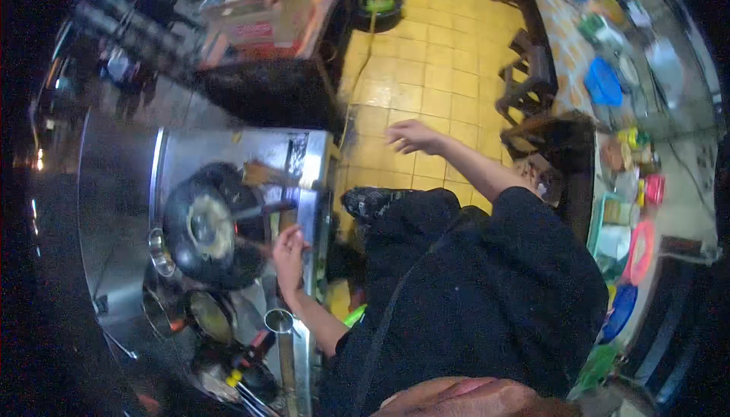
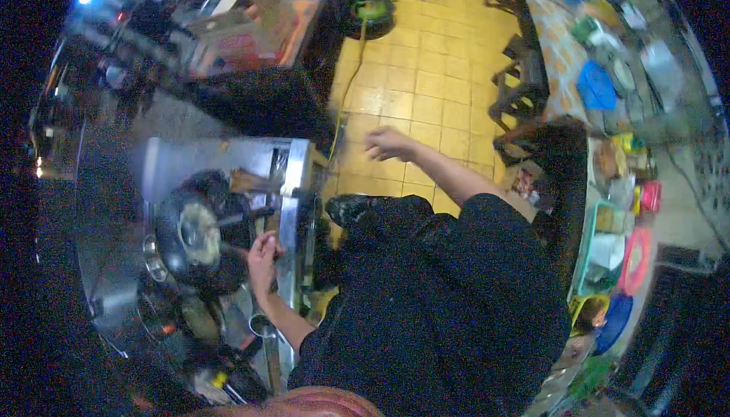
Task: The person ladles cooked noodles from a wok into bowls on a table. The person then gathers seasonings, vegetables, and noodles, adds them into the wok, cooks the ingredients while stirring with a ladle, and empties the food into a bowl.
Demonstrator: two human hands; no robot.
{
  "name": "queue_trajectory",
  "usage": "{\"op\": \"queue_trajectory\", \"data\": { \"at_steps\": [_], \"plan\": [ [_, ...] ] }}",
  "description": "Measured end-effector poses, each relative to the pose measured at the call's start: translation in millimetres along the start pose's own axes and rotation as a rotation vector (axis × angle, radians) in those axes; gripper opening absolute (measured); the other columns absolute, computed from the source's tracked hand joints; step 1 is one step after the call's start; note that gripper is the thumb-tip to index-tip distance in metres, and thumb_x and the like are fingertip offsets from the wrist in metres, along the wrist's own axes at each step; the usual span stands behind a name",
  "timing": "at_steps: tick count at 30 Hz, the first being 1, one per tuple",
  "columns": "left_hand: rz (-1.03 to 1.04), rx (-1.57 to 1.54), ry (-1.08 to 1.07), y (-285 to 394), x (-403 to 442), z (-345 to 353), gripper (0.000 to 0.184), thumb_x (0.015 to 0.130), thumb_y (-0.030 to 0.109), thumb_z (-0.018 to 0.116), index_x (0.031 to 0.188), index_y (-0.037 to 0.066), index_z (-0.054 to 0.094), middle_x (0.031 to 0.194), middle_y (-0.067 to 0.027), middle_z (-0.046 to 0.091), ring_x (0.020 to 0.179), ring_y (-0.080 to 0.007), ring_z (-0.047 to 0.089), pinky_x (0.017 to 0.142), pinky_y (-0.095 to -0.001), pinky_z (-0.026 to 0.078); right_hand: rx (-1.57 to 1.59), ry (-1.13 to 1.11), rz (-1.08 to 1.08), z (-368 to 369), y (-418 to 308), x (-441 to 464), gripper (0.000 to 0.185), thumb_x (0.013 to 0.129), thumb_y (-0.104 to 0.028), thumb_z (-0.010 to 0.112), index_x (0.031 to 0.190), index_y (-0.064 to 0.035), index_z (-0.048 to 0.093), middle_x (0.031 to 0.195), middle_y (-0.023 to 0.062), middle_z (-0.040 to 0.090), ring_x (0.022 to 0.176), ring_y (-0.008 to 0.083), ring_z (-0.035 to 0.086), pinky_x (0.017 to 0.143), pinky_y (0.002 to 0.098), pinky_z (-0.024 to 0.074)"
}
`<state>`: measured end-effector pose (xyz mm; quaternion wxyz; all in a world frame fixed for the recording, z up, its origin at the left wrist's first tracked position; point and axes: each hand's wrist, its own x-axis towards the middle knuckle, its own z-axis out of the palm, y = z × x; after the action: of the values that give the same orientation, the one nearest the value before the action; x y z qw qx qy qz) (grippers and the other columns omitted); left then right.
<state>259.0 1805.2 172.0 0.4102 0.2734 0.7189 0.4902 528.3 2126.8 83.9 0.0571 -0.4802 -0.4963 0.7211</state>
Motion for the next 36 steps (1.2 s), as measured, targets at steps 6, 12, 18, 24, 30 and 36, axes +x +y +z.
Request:
{"op": "queue_trajectory", "data": {
  "at_steps": [6,12,18,24,30,36],
  "plan": [
    [-0.073,0.299,-0.311,32,63,86,0.024,0.09,0.021,0.063,0.104,0.002,0.061,0.079,0.0012,0.059,0.071,-0.007,0.053,0.066,-0.0212,0.043,0.718,0.816,-0.119,-259,90,-63,0.026,0.089,-0.015,0.055,0.112,-0.0029,0.052,0.097,0.0102,0.06,0.064,0.0172,0.056,0.052,0.0289,0.0483],
    [-0.074,0.302,-0.524,49,138,241,0.02,0.085,0.011,0.067,0.1,0.0,0.059,0.074,0.0026,0.055,0.064,-0.0062,0.051,0.059,-0.0228,0.044,0.871,1.248,-0.172,-454,156,-159,0.025,0.09,-0.018,0.056,0.111,-0.0048,0.055,0.085,0.0059,0.062,0.061,0.0141,0.059,0.046,0.0282,0.0467],
    [0.068,0.477,-0.825,121,201,487,0.03,0.079,0.004,0.071,0.105,-0.003,0.059,0.072,0.001,0.054,0.065,-0.0076,0.053,0.065,-0.0224,0.047,0.993,1.407,-0.302,-559,207,-241,0.025,0.089,-0.019,0.059,0.111,-0.0103,0.058,0.094,0.0047,0.062,0.065,0.014,0.059,0.053,0.0265,0.0472],
    [0.052,0.458,-0.965,165,235,650,0.04,0.089,0.022,0.061,0.12,-0.002,0.054,0.094,-0.013,0.066,0.083,-0.0181,0.064,0.079,-0.0305,0.049,1.151,1.419,-0.478,-670,198,-281,0.025,0.088,-0.02,0.061,0.11,-0.0083,0.056,0.092,0.0043,0.062,0.064,0.013,0.059,0.049,0.0242,0.047],
    [-0.138,0.74,-1.172,146,308,730,0.047,0.088,0.028,0.062,0.123,-0.001,0.052,0.1,-0.0144,0.066,0.086,-0.0198,0.064,0.076,-0.031,0.049,1.117,1.688,-0.67,-848,202,-287,0.034,0.09,-0.03,0.057,0.111,-0.0044,0.056,0.103,0.0087,0.063,0.078,0.0232,0.062,0.062,0.0374,0.0507],
    [-0.152,0.682,-1.142,172,371,836,0.048,0.086,0.028,0.063,0.122,-0.003,0.052,0.099,-0.0136,0.065,0.081,-0.0184,0.064,0.069,-0.029,0.047,0.797,1.775,0.074,-941,211,-229,0.056,0.091,-0.042,0.054,0.127,0.0001,0.046,0.118,0.0167,0.057,0.1,0.0318,0.06,0.085,0.0508,0.0498]
  ]
}}
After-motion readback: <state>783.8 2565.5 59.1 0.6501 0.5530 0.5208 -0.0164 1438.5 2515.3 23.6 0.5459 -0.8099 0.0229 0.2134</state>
